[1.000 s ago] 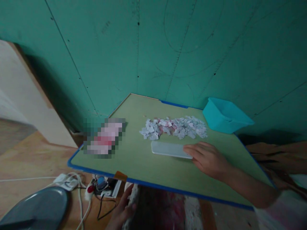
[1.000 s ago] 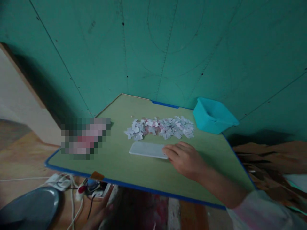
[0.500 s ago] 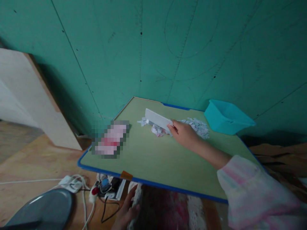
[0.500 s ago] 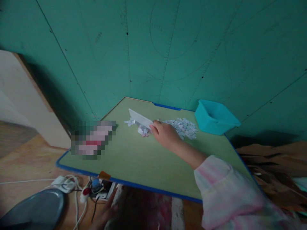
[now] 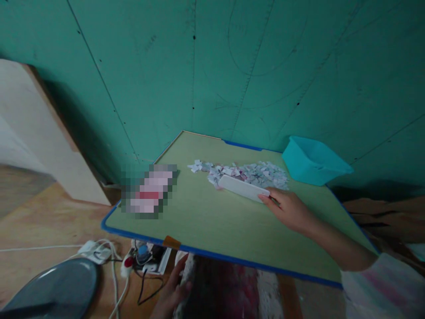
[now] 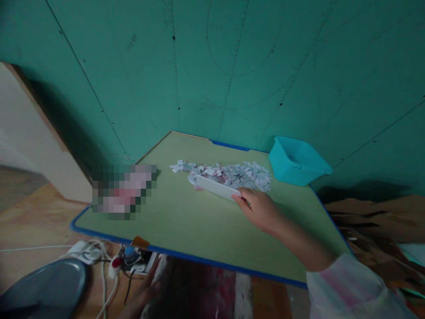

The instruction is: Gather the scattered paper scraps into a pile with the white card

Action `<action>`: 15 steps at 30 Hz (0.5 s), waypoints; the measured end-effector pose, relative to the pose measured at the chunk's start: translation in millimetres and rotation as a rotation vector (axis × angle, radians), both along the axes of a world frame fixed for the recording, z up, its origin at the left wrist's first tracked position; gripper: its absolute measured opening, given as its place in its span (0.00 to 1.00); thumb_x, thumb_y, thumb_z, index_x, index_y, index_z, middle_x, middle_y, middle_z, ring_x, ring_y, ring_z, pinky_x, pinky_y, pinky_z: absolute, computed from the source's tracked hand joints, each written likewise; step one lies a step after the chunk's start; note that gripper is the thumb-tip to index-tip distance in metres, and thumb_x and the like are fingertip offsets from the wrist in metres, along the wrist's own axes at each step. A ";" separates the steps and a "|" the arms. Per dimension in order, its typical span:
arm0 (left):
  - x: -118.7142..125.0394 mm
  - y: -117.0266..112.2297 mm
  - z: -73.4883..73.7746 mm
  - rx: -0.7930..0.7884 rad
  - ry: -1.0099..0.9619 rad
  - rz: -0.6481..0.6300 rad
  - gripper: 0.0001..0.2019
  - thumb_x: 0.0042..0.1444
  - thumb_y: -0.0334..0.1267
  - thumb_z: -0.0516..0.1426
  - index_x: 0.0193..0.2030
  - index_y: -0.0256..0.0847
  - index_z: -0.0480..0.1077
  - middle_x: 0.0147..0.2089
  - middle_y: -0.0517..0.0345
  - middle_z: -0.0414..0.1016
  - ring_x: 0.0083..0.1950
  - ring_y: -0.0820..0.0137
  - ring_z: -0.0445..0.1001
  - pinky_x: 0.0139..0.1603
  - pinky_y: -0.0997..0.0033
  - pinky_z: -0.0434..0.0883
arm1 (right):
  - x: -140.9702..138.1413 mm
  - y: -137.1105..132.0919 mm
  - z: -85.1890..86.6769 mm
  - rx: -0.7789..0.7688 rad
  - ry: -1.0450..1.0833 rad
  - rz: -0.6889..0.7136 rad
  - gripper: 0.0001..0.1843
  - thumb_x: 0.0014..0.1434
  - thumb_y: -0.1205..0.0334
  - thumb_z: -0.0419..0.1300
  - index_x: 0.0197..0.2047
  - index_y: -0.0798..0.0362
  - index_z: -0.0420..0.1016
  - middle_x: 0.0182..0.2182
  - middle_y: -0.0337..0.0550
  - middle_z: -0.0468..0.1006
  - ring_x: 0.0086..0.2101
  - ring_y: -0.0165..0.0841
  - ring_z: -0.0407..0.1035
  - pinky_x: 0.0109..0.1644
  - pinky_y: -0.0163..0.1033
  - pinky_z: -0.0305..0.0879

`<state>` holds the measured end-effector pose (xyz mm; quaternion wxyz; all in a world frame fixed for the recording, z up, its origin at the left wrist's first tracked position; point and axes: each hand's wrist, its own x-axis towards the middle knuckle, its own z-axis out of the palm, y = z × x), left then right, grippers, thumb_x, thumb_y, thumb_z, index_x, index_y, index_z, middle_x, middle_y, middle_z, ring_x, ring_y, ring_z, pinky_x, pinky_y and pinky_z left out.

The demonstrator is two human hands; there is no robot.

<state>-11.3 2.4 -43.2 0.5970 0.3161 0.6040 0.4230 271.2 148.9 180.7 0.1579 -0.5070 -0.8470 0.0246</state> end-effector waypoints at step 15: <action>1.3 -3.8 -7.0 0.035 -0.214 0.175 0.31 0.32 0.53 0.66 0.47 0.46 0.73 0.50 0.52 0.78 0.57 0.47 0.67 0.63 0.43 0.51 | 3.5 1.9 1.0 -0.081 0.139 0.009 0.16 0.60 0.56 0.49 0.24 0.54 0.66 0.20 0.39 0.70 0.23 0.28 0.65 0.26 0.32 0.56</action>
